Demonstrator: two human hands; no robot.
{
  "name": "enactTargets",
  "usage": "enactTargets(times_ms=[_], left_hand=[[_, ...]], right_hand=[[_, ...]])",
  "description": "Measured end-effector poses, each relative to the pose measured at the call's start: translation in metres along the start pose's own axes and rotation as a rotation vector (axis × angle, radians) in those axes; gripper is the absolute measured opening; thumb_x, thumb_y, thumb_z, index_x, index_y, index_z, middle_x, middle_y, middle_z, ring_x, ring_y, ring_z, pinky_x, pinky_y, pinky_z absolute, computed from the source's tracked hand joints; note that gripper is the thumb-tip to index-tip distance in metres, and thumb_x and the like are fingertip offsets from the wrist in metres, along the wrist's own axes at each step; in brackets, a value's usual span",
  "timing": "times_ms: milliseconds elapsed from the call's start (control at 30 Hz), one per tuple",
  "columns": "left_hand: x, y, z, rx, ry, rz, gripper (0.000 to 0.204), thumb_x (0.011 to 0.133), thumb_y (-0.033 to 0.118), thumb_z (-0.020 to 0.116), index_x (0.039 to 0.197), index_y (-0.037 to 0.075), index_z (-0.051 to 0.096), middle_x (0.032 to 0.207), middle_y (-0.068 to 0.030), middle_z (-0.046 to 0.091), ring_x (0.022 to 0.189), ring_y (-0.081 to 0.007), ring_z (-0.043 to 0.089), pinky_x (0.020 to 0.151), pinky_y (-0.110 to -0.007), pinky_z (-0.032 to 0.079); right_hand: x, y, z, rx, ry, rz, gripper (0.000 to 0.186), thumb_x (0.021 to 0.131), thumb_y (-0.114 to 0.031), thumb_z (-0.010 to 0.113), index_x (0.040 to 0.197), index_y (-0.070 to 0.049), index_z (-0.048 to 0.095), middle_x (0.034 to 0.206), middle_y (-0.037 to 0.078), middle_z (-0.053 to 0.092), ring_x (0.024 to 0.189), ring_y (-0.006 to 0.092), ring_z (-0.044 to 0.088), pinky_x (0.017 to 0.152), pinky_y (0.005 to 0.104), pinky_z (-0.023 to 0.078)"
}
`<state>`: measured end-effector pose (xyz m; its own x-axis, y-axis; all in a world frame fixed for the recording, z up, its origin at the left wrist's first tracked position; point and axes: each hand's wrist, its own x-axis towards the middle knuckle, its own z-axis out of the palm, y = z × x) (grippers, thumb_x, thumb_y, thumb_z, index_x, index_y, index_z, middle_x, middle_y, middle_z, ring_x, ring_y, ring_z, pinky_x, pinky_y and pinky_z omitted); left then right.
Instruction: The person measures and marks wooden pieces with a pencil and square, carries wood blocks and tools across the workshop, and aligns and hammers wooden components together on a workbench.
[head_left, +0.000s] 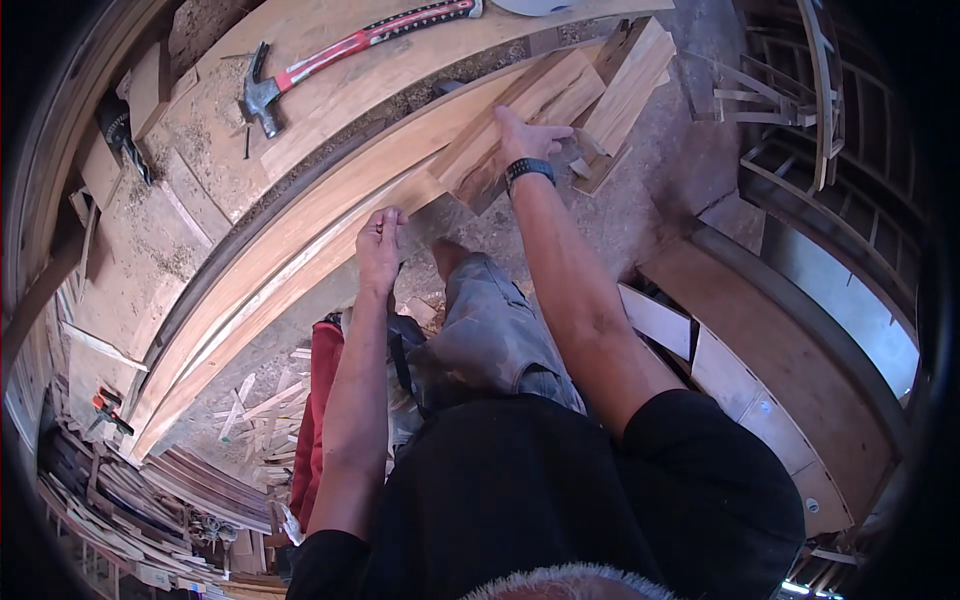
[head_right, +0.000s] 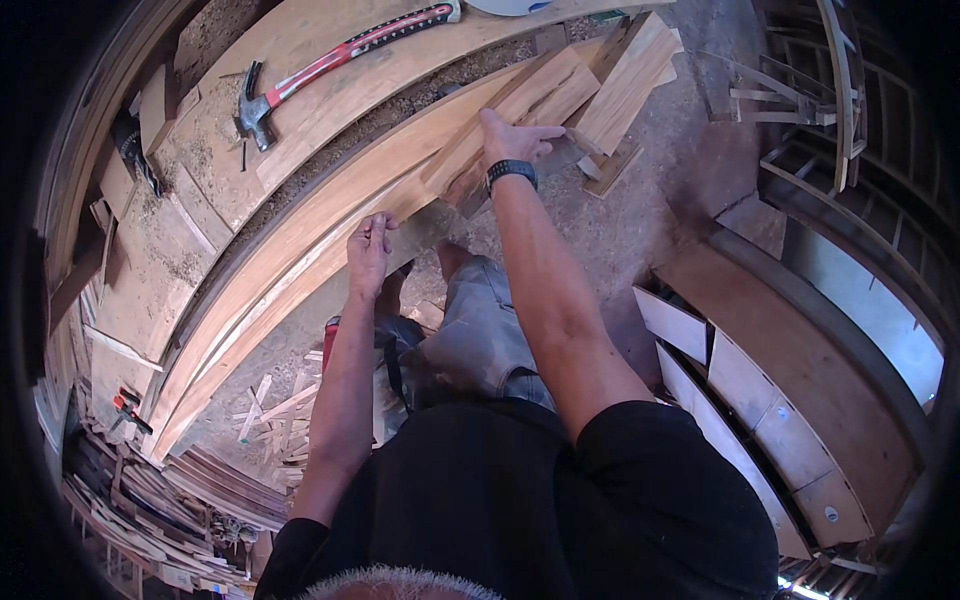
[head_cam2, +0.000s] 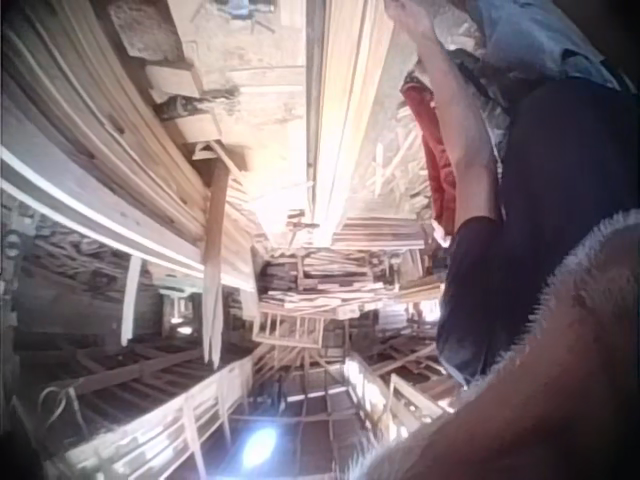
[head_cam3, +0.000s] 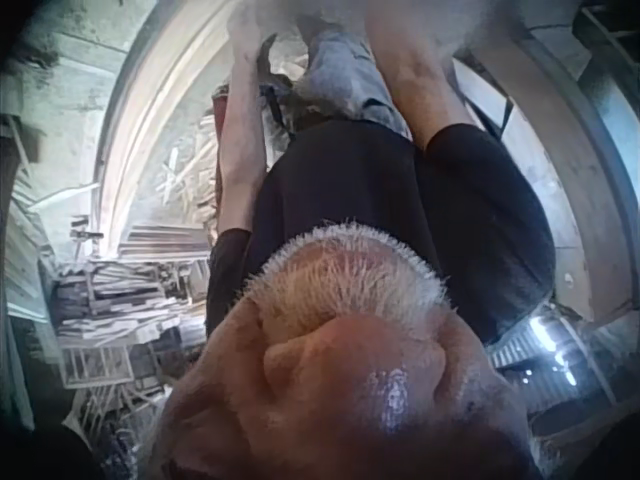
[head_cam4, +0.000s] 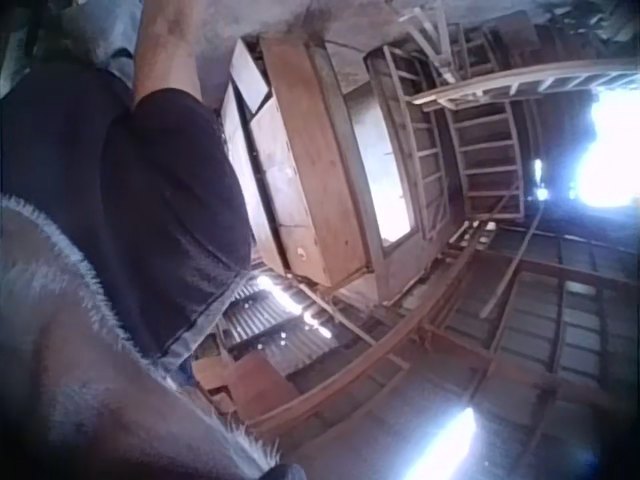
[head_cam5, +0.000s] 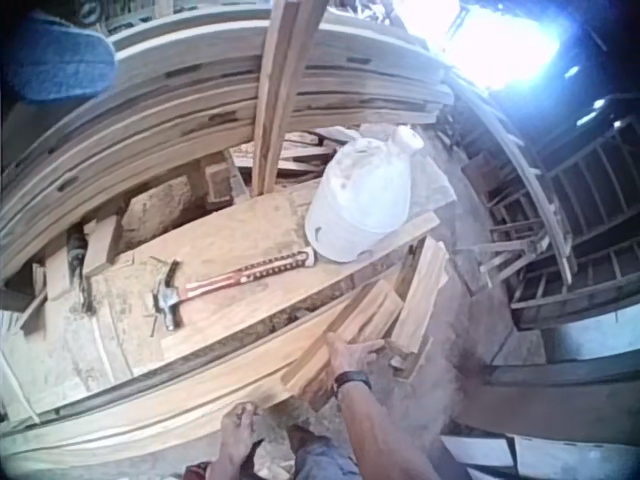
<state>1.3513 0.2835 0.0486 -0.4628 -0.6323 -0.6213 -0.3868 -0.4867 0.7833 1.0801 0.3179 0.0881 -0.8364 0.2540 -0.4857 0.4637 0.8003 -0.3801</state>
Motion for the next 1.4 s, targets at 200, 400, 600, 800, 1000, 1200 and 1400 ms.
enactTargets(times_ms=[200,400,600,800,1000,1200,1400], left_hand=[[0.002,0.009,0.002,0.017,0.053,-0.002,0.032,0.104,0.032,0.051,0.111,0.005,0.068,0.089,0.0016,0.067,0.063,-0.0048,0.045,0.057,-0.022,0.041],[-0.003,0.009,-0.022,-0.051,0.053,0.02,0.032,0.103,0.032,0.055,0.116,0.005,0.067,0.091,0.0022,0.064,0.065,-0.0037,0.045,0.059,-0.022,0.041],[-0.05,0.059,-0.069,-0.365,-0.048,0.093,0.048,0.098,0.035,0.062,0.134,0.004,0.055,0.105,-0.0013,0.062,0.073,-0.0037,0.048,0.065,-0.02,0.042],[-0.072,0.049,-0.147,-0.453,0.0,0.244,0.083,0.08,0.047,0.079,0.139,0.0,0.045,0.126,-0.0069,0.058,0.112,-0.0137,0.056,0.095,-0.029,0.047],[-0.097,0.037,-0.216,-0.963,0.145,-0.04,0.098,0.077,0.06,0.076,0.147,0.004,0.035,0.14,-0.0123,0.052,0.13,-0.0273,0.049,0.111,-0.042,0.039],[-0.103,0.052,-0.272,-1.126,0.392,0.075,0.097,0.084,0.078,0.05,0.151,0.009,0.032,0.147,-0.0131,0.046,0.133,-0.0302,0.046,0.112,-0.046,0.038],[-0.099,0.056,-0.289,-1.204,0.517,0.133,0.097,0.084,0.08,0.046,0.151,0.01,0.031,0.144,-0.0131,0.048,0.129,-0.0304,0.049,0.109,-0.046,0.042]], right_hand=[[0.003,0.055,-0.013,0.456,-0.244,-0.393,0.108,0.07,-0.029,0.083,0.148,0.01,0.02,0.138,0.029,0.046,0.126,0.0373,0.05,0.107,0.042,0.04],[-0.055,0.094,-0.062,0.543,-0.711,-0.496,0.098,0.073,-0.021,0.078,0.151,0.003,0.024,0.143,0.018,0.043,0.13,0.029,0.045,0.109,0.0404,0.037],[-0.121,0.06,-0.098,0.3,-1.012,-0.706,0.119,0.064,-0.031,0.081,0.156,0.001,0.012,0.153,0.02,0.032,0.139,0.0307,0.037,0.114,0.0423,0.031],[-0.192,-0.01,-0.042,-0.018,-1.456,-0.977,0.112,0.063,-0.02,0.077,0.155,0.003,0.018,0.154,0.022,0.033,0.145,0.03,0.03,0.119,0.0386,0.02],[-0.279,-0.06,0.042,-0.191,-1.596,-1.127,0.113,0.067,-0.026,0.08,0.155,0.004,0.016,0.147,0.024,0.039,0.139,0.0325,0.037,0.117,0.0382,0.023],[-0.317,-0.108,0.073,-0.145,-1.591,-0.869,0.079,0.08,-0.025,0.076,0.148,-0.005,0.04,0.137,0.014,0.049,0.119,0.0265,0.054,0.097,0.035,0.046],[-0.212,-0.167,0.094,-0.593,-0.591,-1.72,0.079,0.076,-0.041,0.079,0.142,-0.008,0.048,0.139,0.017,0.047,0.116,0.0342,0.055,0.097,0.0405,0.046]])
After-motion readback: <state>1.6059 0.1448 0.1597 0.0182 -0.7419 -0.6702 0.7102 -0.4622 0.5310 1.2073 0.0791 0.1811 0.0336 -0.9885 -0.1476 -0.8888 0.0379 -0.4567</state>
